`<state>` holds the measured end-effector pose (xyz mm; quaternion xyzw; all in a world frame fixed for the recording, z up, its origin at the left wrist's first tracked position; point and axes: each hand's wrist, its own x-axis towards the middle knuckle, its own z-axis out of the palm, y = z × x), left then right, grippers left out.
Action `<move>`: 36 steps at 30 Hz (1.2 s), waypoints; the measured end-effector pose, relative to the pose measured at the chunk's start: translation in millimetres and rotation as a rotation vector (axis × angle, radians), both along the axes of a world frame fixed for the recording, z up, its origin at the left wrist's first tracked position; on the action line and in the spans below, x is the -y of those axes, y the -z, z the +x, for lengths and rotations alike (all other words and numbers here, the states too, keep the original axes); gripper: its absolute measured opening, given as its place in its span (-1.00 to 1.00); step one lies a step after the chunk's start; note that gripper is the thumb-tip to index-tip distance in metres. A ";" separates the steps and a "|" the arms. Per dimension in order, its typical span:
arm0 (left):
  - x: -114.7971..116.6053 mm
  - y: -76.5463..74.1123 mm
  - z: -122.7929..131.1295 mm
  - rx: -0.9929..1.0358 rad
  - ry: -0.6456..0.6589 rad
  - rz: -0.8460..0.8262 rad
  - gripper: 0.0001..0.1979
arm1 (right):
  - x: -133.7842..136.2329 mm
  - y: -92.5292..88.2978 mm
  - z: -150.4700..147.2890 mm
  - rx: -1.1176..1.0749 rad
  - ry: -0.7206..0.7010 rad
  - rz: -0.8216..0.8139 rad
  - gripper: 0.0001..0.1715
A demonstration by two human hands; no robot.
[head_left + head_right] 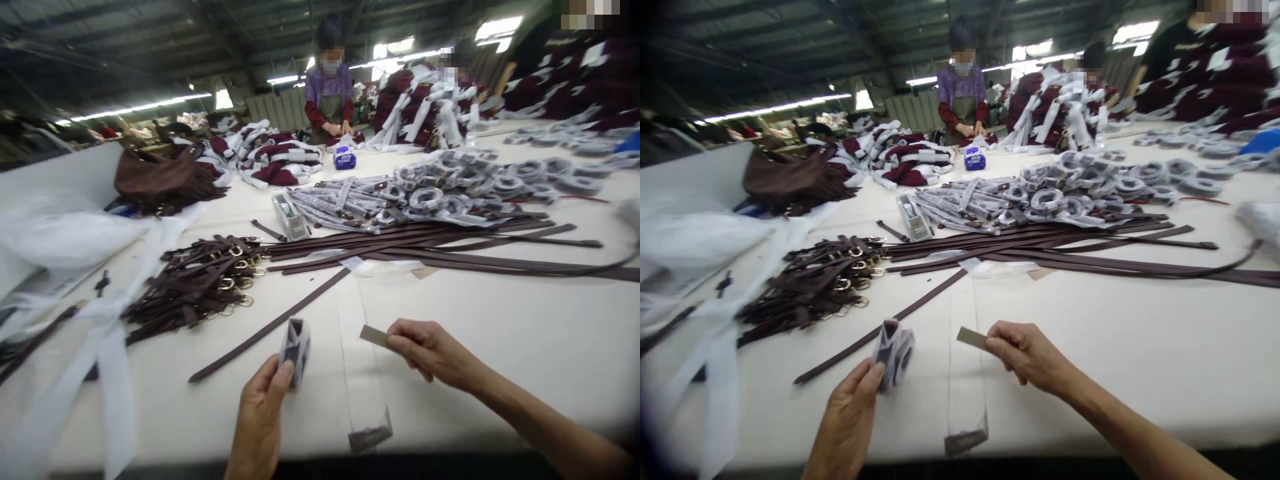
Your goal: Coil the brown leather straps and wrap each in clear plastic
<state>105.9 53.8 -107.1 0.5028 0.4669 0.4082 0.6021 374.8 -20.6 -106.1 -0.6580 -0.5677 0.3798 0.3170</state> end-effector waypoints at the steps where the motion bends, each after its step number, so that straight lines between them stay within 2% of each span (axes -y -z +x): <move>1: 0.3 -7.7 3.2 0.106 -0.021 -0.084 -0.76 | -3.0 -4.9 -18.5 -0.106 -0.007 -0.050 -0.66; 3: 0.8 -19.5 6.5 0.226 -0.041 -0.167 -0.75 | -10.8 -15.4 -48.1 -0.210 -0.051 -0.092 -0.70; 6: 3.1 -28.4 3.4 0.294 -0.028 -0.186 -0.74 | -24.0 -27.7 -72.4 -0.219 -0.113 -0.052 -0.75; 13: 10.6 -26.5 -5.9 0.286 0.043 -0.138 -0.77 | -39.6 -36.3 -95.5 -0.210 -0.148 0.035 -0.75; 18: 13.1 -24.7 -9.4 0.148 0.124 -0.032 -0.77 | -45.8 -36.1 -113.0 -0.307 -0.153 0.057 -0.79; 21: 10.7 -26.1 -17.4 -0.032 0.112 0.092 -0.78 | -40.2 -32.4 -109.3 -0.436 -0.192 0.014 -0.93; 25: 6.3 -25.7 -26.2 -0.317 0.160 0.321 -0.81 | -22.7 -22.9 -90.1 -0.600 -0.366 -0.077 -0.76; 28: 4.8 -21.3 -24.8 -0.437 0.230 0.484 -0.86 | -11.8 -14.8 -81.8 -0.442 -0.528 0.126 -0.59; 30: 5.0 -17.0 -21.0 -0.511 0.255 0.603 -0.89 | -8.1 -8.3 -83.2 -0.246 -0.569 0.309 -0.55; 33: 6.5 -8.4 -14.3 -0.618 0.279 0.812 -0.87 | -8.1 3.6 -91.3 0.041 -0.497 0.587 -0.62; 36: 9.3 5.6 -7.4 -0.652 0.323 0.994 -0.77 | -14.2 16.0 -98.5 0.191 -0.356 0.786 -0.65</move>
